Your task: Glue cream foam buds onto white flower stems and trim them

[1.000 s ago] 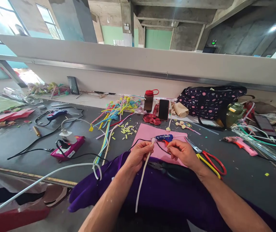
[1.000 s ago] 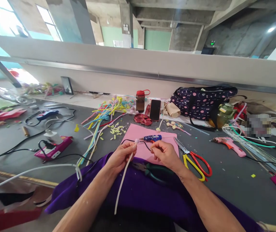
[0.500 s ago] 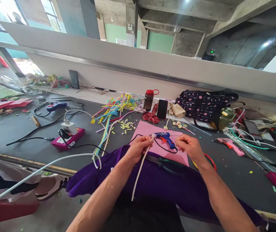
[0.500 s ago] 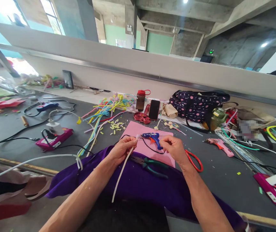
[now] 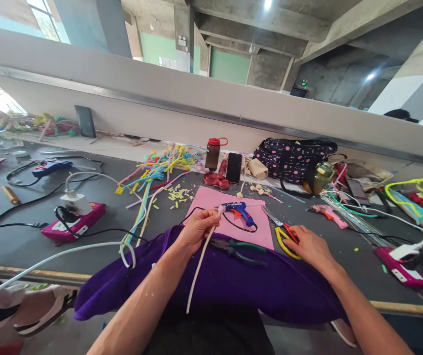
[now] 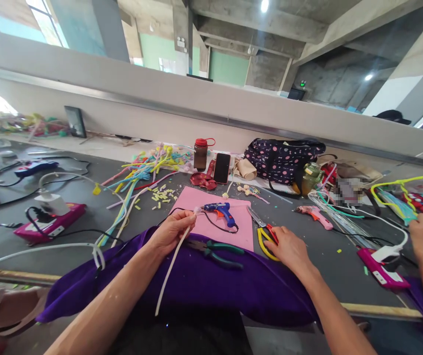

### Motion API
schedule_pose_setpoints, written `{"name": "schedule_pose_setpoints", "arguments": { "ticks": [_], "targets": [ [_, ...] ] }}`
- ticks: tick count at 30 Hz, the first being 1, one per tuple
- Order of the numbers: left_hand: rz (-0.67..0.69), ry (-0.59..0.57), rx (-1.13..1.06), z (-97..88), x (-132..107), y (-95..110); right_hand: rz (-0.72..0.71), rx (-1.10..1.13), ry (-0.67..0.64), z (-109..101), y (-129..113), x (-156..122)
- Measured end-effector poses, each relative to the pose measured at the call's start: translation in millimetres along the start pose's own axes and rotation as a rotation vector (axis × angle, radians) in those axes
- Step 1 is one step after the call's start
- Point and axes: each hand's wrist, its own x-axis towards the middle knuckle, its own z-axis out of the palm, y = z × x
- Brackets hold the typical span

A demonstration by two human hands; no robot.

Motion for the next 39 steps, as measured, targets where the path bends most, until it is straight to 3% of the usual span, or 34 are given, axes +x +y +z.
{"name": "schedule_pose_setpoints", "arguments": {
  "ticks": [5,8,13,16,21,25,29,34,39],
  "targets": [
    [0.017,0.043,-0.008,2.1,-6,0,0.053,-0.095,-0.099,9,1,8],
    [0.046,0.065,-0.019,2.5,-9,-1,0.113,-0.027,-0.171,7,12,14],
    [0.07,0.005,-0.024,5.5,-14,3,0.364,0.789,-0.283,-10,29,7],
    [0.065,-0.003,-0.041,10.3,-18,7,0.388,1.021,-0.324,-24,22,-6],
    [0.098,0.016,-0.021,14.5,-21,10,0.073,1.093,-0.002,-38,-27,-24],
    [0.04,-0.06,0.088,7.8,-19,21,-0.189,0.89,-0.184,-42,-75,-9],
    [-0.072,-0.096,0.208,-1.5,-13,42,-0.315,0.83,-0.202,-36,-104,27],
    [-0.148,-0.083,0.243,-5.7,0,47,-0.527,0.743,-0.363,-17,-112,48],
    [-0.196,-0.058,0.287,-4.4,4,29,-0.537,0.466,-0.391,-8,-105,40]
  ]
}}
